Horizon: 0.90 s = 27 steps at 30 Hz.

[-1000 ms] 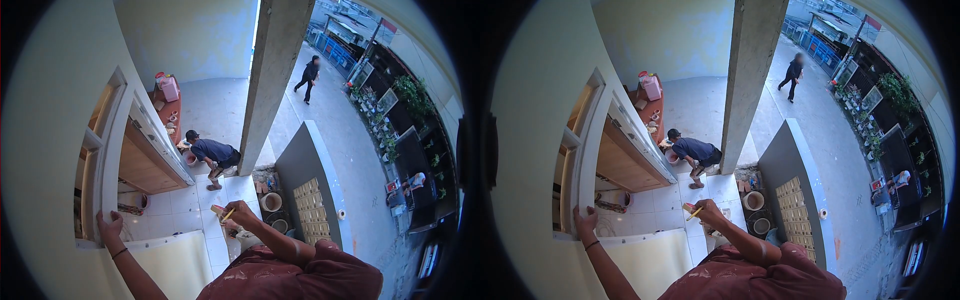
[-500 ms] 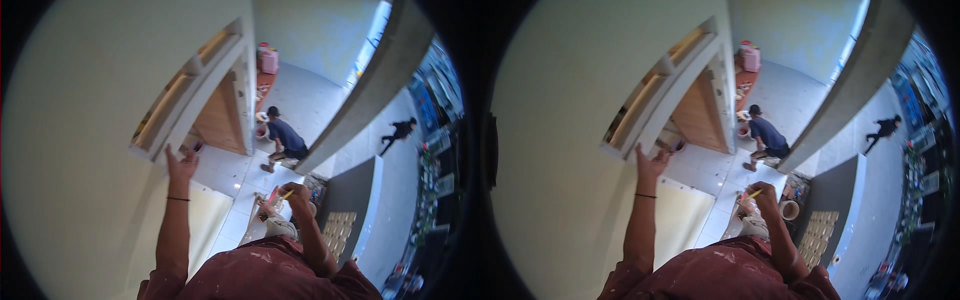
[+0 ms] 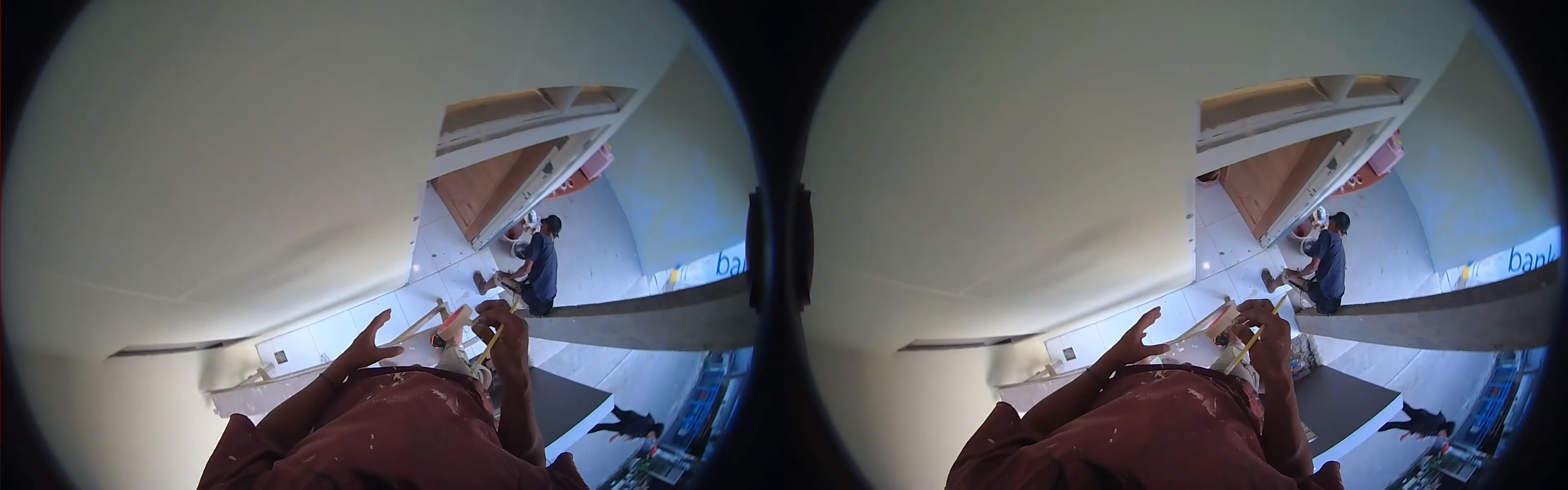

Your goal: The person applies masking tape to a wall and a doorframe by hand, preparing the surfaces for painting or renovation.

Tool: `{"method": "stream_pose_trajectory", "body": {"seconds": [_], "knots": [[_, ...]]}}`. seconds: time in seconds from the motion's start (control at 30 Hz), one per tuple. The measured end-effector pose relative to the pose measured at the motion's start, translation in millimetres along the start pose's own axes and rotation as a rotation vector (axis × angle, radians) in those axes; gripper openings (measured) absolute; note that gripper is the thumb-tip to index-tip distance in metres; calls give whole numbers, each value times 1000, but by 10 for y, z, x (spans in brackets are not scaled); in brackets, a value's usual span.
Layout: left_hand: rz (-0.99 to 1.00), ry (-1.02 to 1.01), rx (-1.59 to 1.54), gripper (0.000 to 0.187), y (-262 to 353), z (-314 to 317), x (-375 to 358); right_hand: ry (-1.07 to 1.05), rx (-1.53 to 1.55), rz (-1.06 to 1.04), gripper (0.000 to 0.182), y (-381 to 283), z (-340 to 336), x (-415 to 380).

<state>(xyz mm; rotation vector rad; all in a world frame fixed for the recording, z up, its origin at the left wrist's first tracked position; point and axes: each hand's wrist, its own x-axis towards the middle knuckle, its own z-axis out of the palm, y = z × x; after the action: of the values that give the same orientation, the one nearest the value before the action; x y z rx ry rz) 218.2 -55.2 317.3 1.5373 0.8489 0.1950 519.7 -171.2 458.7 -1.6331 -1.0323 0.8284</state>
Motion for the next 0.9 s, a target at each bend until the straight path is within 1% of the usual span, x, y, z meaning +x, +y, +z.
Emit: {"method": "stream_pose_trajectory", "body": {"seconds": [0.03,0.13,0.17,0.27,0.3,0.4,0.43,0.47,0.5,0.53,0.6,0.63,0.7,0.73,0.77,0.8,0.83,0.87,0.9], "knots": [[84,35,75,125,-206,42,54,-46,154,-12,23,-173,123,16],[322,315,126,132,67,136,82,-243,177,-114,27,-568,359,85],[339,334,109,131,138,129,101,-302,331,-131,25,-592,485,107],[404,379,42,129,355,64,148,-424,380,-248,24,-884,746,176],[428,389,-1,127,418,46,159,-443,400,-226,25,-957,833,178],[484,411,-149,125,591,32,127,-485,358,-315,25,-1091,991,271],[489,396,-213,124,594,50,124,-478,268,-359,24,-1125,1019,299],[496,378,-275,124,603,76,129,-473,292,-353,23,-1168,1045,317],[521,426,-309,119,705,103,82,-467,320,-350,23,-1214,1077,332],[538,533,-122,116,801,93,17,-459,349,-347,22,-1253,1098,352],[555,734,253,112,1080,40,-220,-398,310,-390,24,-1171,1144,421],[541,802,294,108,1114,38,-283,-368,306,-397,25,-1117,1180,455],[381,731,183,108,1101,18,-409,-326,302,-430,25,-1073,1235,515],[290,694,126,108,1104,45,-483,-331,319,-413,25,-1047,1274,514],[271,642,-125,108,1233,32,-538,-338,336,-392,24,-1016,1315,502],[243,566,-191,106,1324,-1,-612,-347,352,-369,23,-996,1345,490],[298,541,-233,104,1304,-27,-617,-397,268,-382,20,-1053,1342,472],[348,521,-277,102,1248,-30,-635,-427,279,-301,21,-1044,1369,404],[363,439,-412,91,1102,-42,-585,-462,316,-274,22,-1003,1393,350]]}}
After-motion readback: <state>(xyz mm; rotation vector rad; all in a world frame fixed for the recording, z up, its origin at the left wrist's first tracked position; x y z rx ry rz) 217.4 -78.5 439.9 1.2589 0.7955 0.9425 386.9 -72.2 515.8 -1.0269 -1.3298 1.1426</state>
